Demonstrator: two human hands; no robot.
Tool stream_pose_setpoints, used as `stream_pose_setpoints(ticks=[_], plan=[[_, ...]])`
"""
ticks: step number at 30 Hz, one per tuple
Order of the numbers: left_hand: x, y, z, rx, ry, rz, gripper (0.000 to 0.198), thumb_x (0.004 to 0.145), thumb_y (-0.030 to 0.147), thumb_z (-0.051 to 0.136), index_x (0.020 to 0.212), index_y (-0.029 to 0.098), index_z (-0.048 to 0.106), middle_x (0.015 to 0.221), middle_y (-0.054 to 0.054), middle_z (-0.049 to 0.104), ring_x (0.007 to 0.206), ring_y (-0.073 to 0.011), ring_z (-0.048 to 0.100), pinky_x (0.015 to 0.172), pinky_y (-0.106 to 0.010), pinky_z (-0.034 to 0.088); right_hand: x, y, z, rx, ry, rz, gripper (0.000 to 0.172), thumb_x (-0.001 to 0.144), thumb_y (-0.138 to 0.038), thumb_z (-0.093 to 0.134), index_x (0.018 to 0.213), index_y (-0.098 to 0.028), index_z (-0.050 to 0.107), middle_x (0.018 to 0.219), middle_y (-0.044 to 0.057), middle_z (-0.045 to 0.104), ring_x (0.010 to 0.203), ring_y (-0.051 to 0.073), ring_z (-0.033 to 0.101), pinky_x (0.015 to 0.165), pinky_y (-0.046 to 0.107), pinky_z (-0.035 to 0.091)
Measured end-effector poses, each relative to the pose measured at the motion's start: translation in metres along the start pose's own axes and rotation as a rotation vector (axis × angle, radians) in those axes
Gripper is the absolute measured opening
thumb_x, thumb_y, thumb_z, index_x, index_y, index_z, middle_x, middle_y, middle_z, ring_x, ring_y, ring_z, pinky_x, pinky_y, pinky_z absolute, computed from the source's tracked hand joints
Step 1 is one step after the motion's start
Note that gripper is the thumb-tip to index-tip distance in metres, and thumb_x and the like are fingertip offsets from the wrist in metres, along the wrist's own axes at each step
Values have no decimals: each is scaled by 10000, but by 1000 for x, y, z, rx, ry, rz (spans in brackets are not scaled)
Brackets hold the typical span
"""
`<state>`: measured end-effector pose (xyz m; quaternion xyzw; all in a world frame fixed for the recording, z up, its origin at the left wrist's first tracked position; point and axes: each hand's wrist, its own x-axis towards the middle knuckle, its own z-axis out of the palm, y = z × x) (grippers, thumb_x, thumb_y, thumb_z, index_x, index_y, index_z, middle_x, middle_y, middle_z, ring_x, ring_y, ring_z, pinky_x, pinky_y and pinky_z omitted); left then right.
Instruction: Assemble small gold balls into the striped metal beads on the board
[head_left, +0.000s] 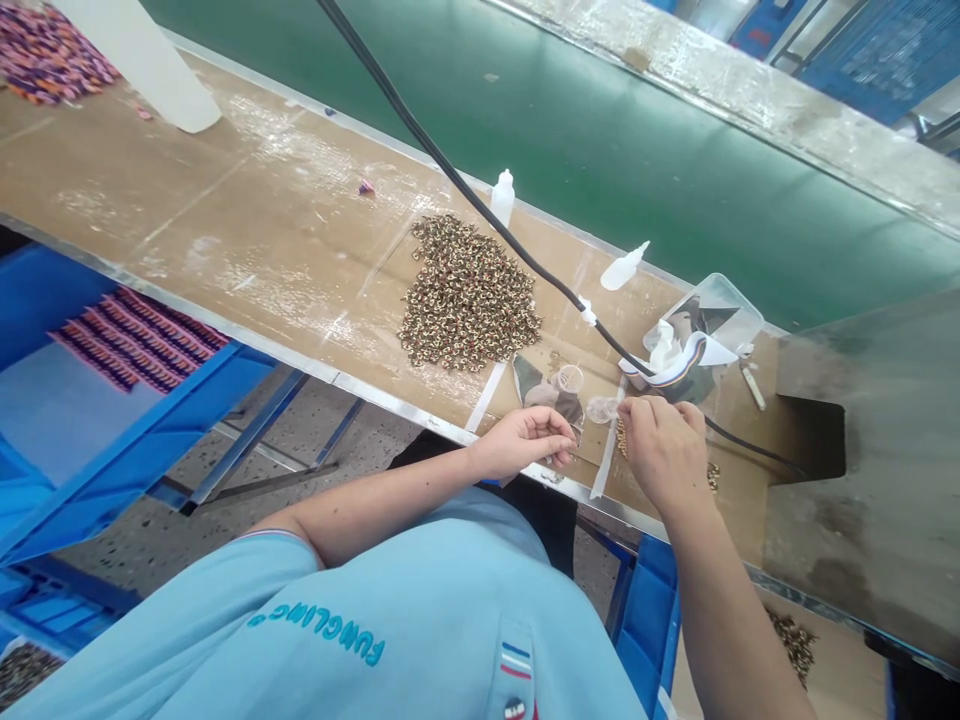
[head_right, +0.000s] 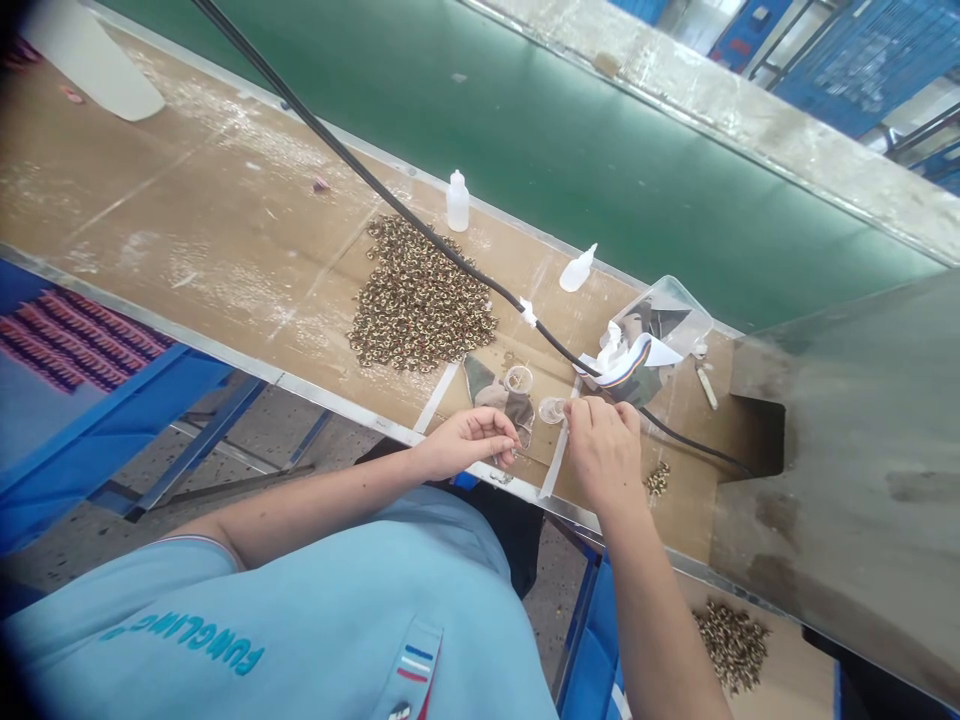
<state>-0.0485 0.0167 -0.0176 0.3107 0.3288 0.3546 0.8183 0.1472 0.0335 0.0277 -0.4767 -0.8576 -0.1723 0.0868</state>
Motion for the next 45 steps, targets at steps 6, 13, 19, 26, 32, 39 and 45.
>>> stream_pose_setpoints(ticks=[6, 13, 19, 26, 32, 39, 45], plan=[[-1, 1, 1, 11, 5, 6, 367, 631, 393, 771, 766, 116, 572, 596, 8, 624, 577, -83, 600, 620, -229, 504, -1, 1, 1, 5, -8, 21, 241, 941, -193, 385, 773, -176, 556, 665, 15, 538, 629, 146, 428, 746, 293, 284], [-1, 2, 1, 31, 6, 6, 372, 632, 407, 767, 765, 118, 573, 603, 8, 623, 575, -85, 599, 614, -227, 502, -1, 1, 0, 9, -13, 3, 241, 938, -177, 385, 759, -175, 546, 666, 15, 536, 627, 144, 417, 726, 292, 277], [-1, 1, 1, 41, 10, 6, 363, 640, 397, 766, 765, 116, 575, 605, 3, 626, 573, -85, 595, 617, -228, 504, -1, 2, 1, 37, -23, 18, 250, 943, -190, 382, 760, -175, 551, 682, 23, 556, 628, 145, 432, 729, 296, 286], [-1, -1, 0, 32, 28, 12, 366, 632, 405, 770, 776, 113, 603, 657, -14, 652, 605, -91, 616, 624, -217, 500, -3, 2, -5, 73, 43, 68, 189, 936, -192, 419, 783, -182, 529, 736, 19, 608, 666, 137, 492, 753, 297, 321], [1, -5, -4, -13, 49, 34, 366, 629, 378, 780, 830, 108, 634, 819, -57, 693, 683, -101, 641, 719, -250, 518, -26, -15, -1, 610, 114, 469, 180, 914, -319, 445, 805, -202, 527, 753, 20, 585, 713, 153, 527, 661, 284, 380], [-2, -1, 5, -81, 119, -40, 392, 564, 338, 828, 803, 108, 619, 792, -48, 689, 630, -97, 639, 653, -233, 515, -44, -57, 7, 1367, 118, 976, 280, 836, -495, 533, 777, -223, 503, 611, -45, 464, 562, 101, 441, 546, 229, 385], [-1, 0, 12, -98, 129, -140, 385, 537, 294, 847, 800, 95, 650, 730, -31, 662, 638, -106, 632, 656, -253, 517, -48, -66, 12, 1526, 132, 1044, 264, 832, -481, 553, 782, -226, 506, 615, -52, 465, 548, 85, 425, 525, 209, 370]])
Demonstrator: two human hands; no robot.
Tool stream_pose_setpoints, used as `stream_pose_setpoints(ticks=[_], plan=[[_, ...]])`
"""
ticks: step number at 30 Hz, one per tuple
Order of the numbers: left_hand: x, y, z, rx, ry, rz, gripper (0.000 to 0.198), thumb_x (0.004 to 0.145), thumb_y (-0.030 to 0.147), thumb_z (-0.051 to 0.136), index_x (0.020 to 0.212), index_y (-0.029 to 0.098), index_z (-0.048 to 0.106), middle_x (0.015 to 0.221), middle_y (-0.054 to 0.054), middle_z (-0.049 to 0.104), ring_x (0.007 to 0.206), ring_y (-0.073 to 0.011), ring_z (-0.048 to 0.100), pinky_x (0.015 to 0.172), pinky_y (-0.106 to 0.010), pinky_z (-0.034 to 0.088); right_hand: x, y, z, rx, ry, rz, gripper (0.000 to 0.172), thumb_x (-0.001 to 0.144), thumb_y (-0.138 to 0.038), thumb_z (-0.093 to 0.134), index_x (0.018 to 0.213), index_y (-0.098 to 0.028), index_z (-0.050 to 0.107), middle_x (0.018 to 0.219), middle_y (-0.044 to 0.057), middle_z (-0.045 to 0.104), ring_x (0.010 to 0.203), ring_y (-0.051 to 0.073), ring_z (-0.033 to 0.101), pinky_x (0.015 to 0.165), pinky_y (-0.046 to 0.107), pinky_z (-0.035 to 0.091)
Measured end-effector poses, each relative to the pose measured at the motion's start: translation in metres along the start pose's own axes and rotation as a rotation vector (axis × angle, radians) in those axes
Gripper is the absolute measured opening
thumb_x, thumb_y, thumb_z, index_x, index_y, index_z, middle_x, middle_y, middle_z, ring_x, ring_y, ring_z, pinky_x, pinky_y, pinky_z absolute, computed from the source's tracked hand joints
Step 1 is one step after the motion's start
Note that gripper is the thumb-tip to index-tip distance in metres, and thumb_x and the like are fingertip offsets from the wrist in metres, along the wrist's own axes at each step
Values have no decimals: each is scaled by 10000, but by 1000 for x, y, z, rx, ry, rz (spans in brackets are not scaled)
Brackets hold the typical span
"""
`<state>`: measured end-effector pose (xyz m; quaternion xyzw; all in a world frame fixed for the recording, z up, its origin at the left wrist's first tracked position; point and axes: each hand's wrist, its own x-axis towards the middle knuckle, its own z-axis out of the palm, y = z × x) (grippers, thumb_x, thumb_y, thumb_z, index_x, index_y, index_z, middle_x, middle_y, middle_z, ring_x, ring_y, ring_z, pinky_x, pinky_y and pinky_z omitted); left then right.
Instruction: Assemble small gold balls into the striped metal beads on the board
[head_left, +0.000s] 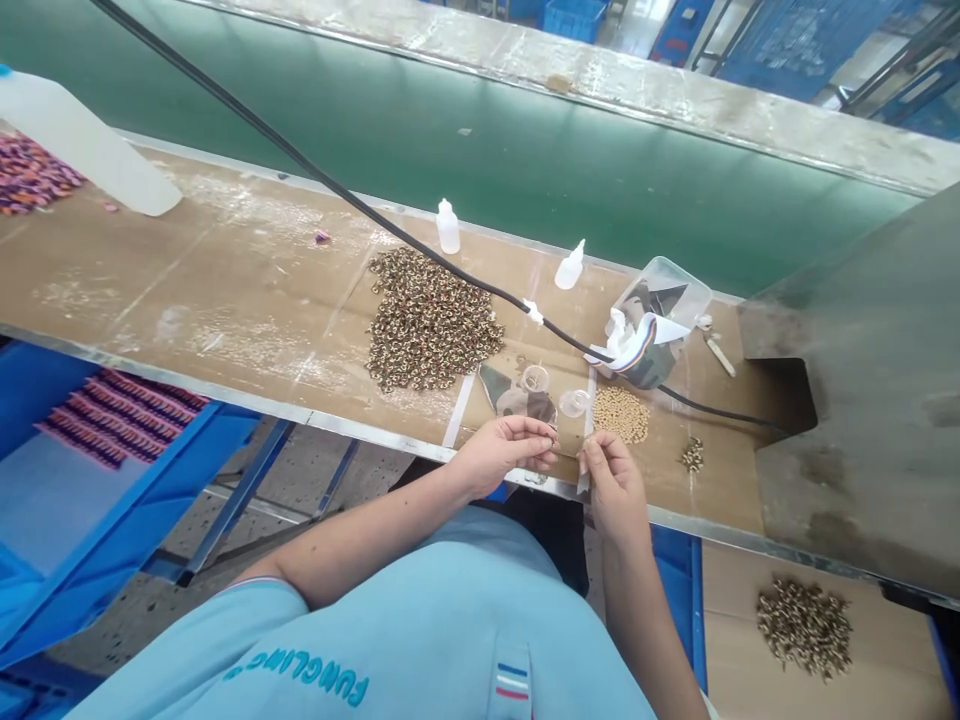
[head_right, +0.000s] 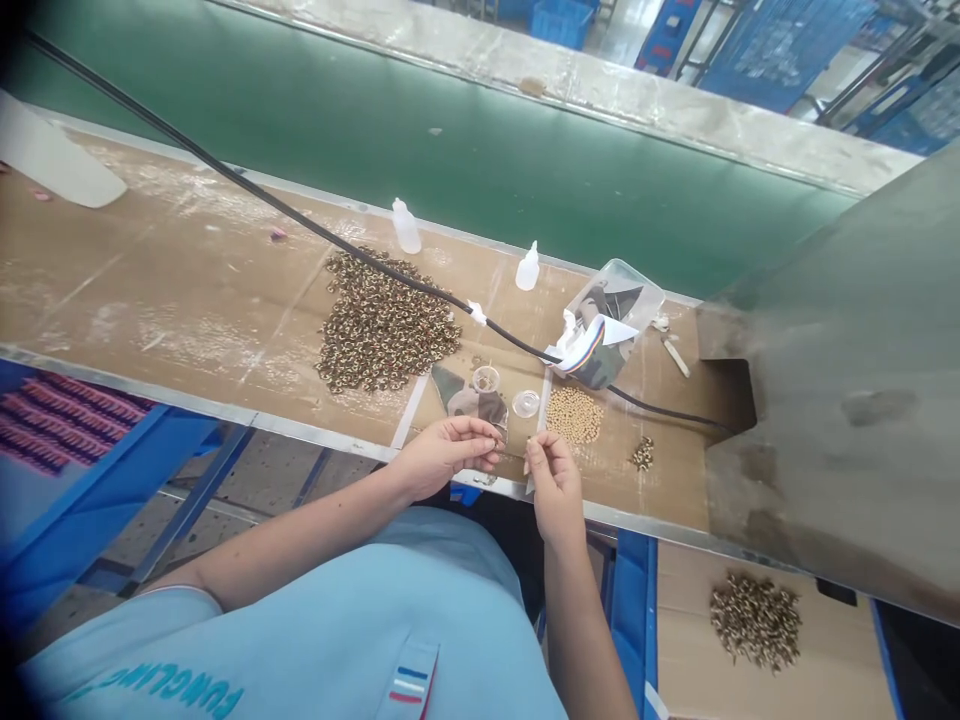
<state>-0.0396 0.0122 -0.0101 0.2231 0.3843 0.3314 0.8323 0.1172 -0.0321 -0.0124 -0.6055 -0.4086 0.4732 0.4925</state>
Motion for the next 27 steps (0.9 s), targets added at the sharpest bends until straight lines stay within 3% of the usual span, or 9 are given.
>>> stream_pose_setpoints(ticks=[8, 14, 17, 27], plan=[[1, -1, -4, 8, -50, -24, 442, 531, 322, 853, 826, 90, 620, 688, -41, 678, 655, -118, 653, 696, -255, 510, -4, 5, 5, -92, -47, -83, 220, 864, -438, 511, 830, -221, 509, 605, -40, 519, 574, 111, 512, 560, 244, 430], [2, -1, -5, -14, -73, -19, 439, 530, 319, 853, 804, 104, 586, 663, -41, 682, 645, -121, 661, 654, -227, 496, -4, 7, 7, -465, 20, -450, 119, 888, -276, 477, 802, -212, 528, 747, 7, 566, 691, 136, 549, 630, 273, 441], [1, -1, -6, 1, -73, -15, 422, 546, 323, 845, 804, 105, 592, 672, -40, 683, 650, -120, 661, 650, -226, 492, -2, 5, 8, -546, 22, -559, 103, 893, -218, 466, 806, -215, 521, 745, 0, 566, 702, 131, 537, 632, 261, 425], [0, 1, -5, 18, -74, -32, 439, 531, 338, 848, 805, 99, 600, 662, -41, 686, 636, -118, 658, 649, -228, 490, -1, 5, 6, -597, -34, -584, 109, 909, -218, 453, 814, -218, 507, 752, -5, 562, 702, 128, 523, 622, 257, 412]])
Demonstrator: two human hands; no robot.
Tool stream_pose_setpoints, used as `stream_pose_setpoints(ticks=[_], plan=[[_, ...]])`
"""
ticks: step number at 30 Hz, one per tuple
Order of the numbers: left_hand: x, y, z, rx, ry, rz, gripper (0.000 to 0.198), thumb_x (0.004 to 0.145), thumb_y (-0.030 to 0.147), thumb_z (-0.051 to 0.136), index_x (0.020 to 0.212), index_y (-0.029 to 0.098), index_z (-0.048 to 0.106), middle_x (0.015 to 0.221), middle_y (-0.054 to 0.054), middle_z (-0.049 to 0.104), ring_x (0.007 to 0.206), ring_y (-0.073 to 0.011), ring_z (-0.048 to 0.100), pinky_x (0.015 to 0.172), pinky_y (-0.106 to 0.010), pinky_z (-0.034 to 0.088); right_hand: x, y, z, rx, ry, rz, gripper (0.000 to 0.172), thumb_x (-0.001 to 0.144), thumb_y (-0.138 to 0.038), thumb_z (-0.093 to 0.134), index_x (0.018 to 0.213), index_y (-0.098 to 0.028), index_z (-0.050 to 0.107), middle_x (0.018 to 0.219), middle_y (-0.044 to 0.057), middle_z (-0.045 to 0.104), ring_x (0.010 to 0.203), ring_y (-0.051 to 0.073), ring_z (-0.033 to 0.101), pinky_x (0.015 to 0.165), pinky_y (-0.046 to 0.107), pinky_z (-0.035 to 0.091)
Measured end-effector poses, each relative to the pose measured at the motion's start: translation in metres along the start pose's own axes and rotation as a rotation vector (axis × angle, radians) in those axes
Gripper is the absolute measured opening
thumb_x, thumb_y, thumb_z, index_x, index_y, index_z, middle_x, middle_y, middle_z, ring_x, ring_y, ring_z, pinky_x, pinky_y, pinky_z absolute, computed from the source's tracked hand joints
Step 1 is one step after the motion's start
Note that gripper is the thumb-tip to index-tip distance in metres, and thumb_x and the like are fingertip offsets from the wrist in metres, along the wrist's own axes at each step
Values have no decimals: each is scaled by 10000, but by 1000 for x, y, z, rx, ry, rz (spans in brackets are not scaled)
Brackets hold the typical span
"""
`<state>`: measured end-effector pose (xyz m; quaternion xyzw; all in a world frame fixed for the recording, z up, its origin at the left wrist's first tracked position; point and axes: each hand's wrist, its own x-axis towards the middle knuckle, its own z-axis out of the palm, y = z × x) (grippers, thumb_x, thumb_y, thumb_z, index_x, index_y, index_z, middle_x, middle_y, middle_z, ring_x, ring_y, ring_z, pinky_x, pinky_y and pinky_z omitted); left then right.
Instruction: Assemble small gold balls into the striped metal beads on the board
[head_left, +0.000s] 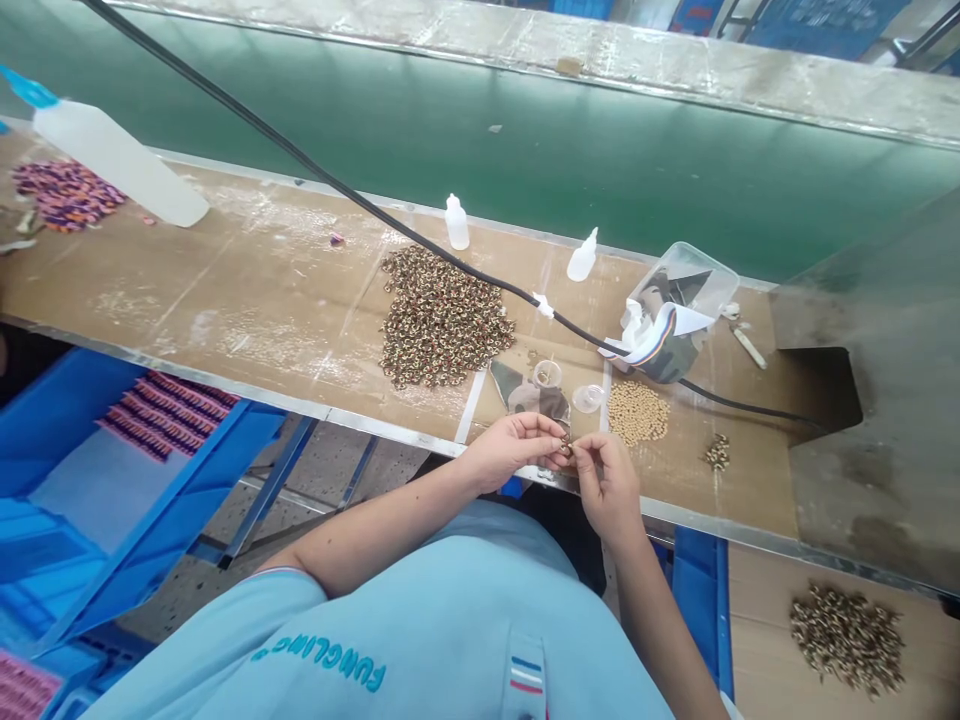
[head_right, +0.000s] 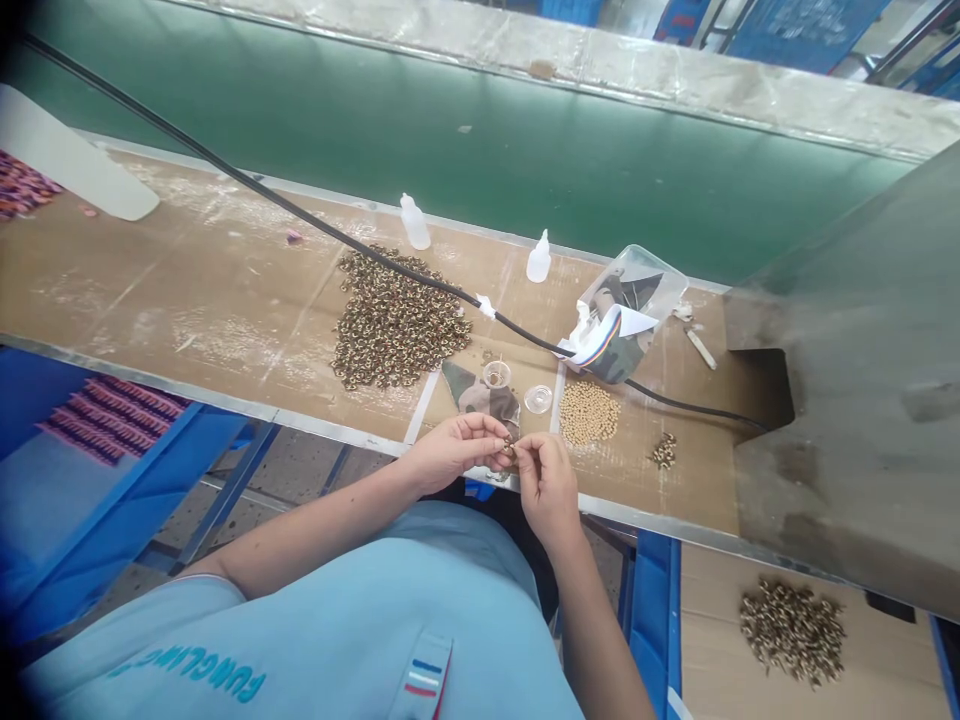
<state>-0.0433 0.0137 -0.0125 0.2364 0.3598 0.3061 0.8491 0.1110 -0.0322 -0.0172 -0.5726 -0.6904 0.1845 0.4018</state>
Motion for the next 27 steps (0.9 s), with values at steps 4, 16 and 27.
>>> stream_pose_setpoints(ticks=[4, 16, 27], plan=[[0, 0, 0, 8, 13, -11, 458, 510, 342, 855, 796, 98, 594, 644, -42, 685, 620, -119, 659, 638, -223, 492, 0, 1, 1, -8, -6, 6, 118, 914, -230, 446, 813, -217, 506, 752, -2, 559, 700, 129, 521, 617, 259, 408], [2, 0, 1, 19, 35, -16, 436, 513, 322, 854, 768, 101, 579, 638, -29, 674, 595, -112, 653, 612, -214, 482, -3, 0, 4, 13, 12, 86, 150, 912, -285, 439, 804, -222, 522, 753, 15, 573, 707, 151, 531, 621, 286, 424], [1, 2, 2, 20, 45, -40, 368, 561, 250, 832, 771, 97, 570, 629, -28, 659, 595, -112, 648, 617, -218, 483, -4, -1, 5, 42, 30, 99, 122, 901, -261, 467, 814, -218, 540, 759, 7, 582, 706, 139, 536, 616, 270, 420]])
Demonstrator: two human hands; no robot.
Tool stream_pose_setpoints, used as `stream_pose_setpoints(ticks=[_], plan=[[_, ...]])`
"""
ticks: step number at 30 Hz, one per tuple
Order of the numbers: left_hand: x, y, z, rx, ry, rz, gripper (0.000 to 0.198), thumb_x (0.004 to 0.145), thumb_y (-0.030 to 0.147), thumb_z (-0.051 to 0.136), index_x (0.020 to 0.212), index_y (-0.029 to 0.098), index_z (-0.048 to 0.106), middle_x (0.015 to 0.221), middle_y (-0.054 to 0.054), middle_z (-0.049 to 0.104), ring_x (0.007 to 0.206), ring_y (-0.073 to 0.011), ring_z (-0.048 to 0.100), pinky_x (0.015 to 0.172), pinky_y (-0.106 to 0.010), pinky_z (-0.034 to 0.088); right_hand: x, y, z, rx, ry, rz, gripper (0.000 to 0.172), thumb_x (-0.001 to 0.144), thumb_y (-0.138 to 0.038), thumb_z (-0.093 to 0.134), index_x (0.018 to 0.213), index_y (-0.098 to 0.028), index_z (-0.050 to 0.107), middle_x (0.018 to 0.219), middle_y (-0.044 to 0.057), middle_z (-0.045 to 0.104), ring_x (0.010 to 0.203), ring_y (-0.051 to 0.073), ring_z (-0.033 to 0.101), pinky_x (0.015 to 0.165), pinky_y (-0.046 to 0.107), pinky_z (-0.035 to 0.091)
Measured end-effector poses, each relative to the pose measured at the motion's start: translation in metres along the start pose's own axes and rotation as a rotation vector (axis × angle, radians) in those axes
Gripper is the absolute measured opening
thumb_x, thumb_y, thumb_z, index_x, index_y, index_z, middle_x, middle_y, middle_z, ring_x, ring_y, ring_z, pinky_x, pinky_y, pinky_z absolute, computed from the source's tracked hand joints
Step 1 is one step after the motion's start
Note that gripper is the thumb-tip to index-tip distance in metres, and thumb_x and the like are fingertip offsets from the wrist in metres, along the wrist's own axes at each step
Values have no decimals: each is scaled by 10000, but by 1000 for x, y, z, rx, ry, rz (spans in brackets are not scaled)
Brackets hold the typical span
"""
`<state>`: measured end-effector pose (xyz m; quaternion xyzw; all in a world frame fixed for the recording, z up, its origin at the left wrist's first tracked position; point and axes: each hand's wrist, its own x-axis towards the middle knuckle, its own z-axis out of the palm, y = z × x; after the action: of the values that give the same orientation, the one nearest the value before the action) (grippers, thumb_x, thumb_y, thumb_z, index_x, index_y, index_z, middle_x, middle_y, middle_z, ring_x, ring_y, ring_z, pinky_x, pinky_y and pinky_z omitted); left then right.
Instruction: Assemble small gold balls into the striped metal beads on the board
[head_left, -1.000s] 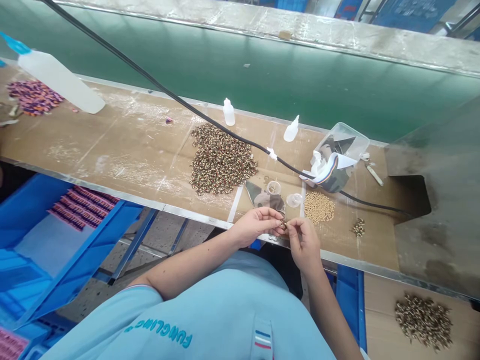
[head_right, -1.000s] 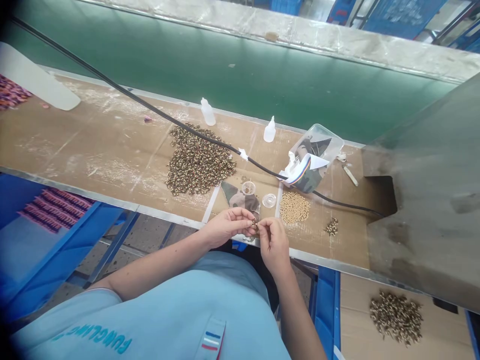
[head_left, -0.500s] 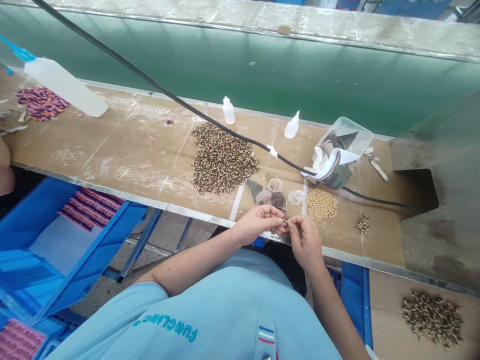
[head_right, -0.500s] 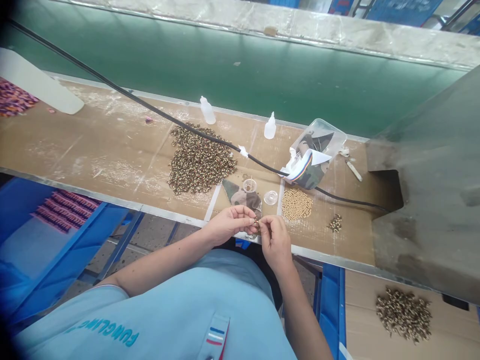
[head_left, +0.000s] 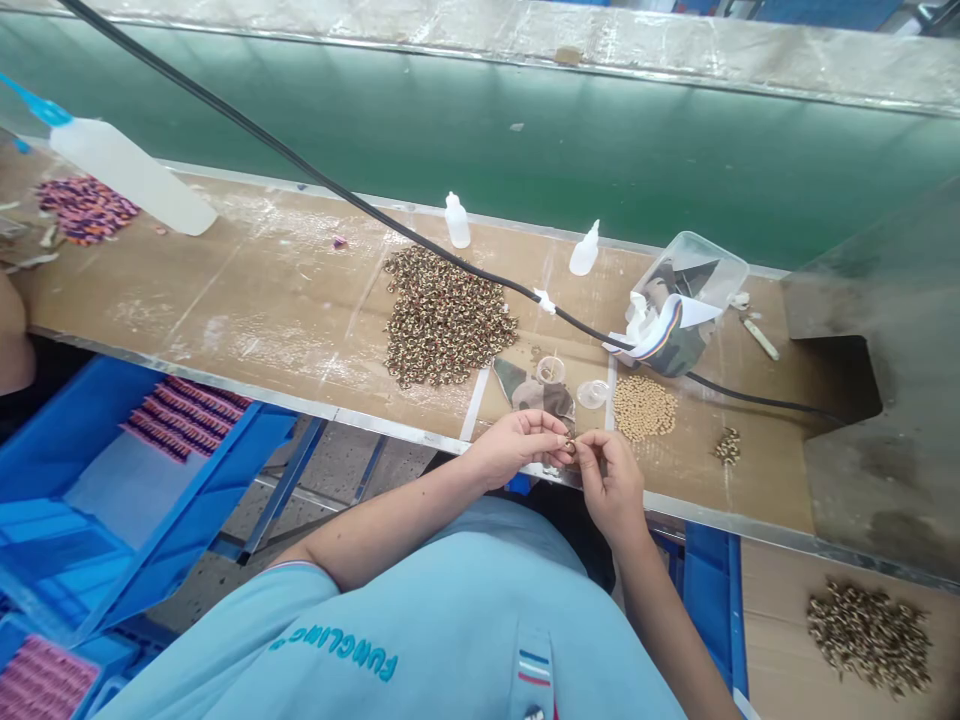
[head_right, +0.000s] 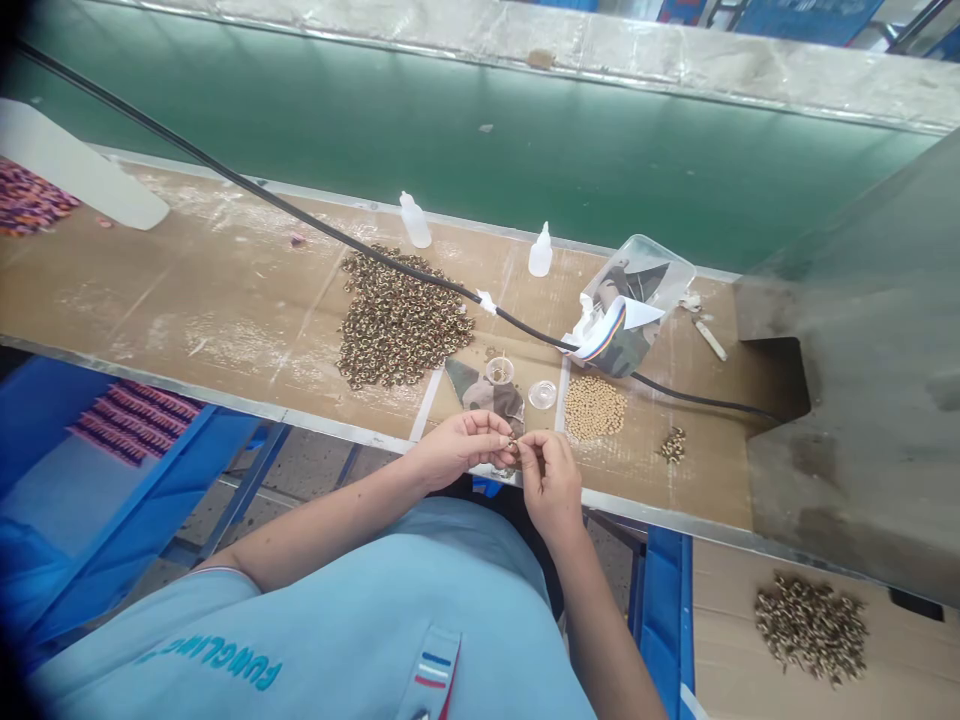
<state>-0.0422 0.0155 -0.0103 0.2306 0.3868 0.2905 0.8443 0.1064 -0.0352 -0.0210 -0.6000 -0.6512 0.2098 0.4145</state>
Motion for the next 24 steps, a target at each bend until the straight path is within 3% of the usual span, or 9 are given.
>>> stream_pose_setpoints(ticks=[24], plan=[[0, -3, 0, 21, 6, 15, 349, 569, 252, 816, 769, 100, 574, 610, -37, 674, 587, -112, 648, 627, -225, 492, 0, -1, -3, -6, -53, 52, 147, 903, -302, 464, 815, -223, 551, 759, 14, 591, 691, 144, 547, 603, 276, 433]])
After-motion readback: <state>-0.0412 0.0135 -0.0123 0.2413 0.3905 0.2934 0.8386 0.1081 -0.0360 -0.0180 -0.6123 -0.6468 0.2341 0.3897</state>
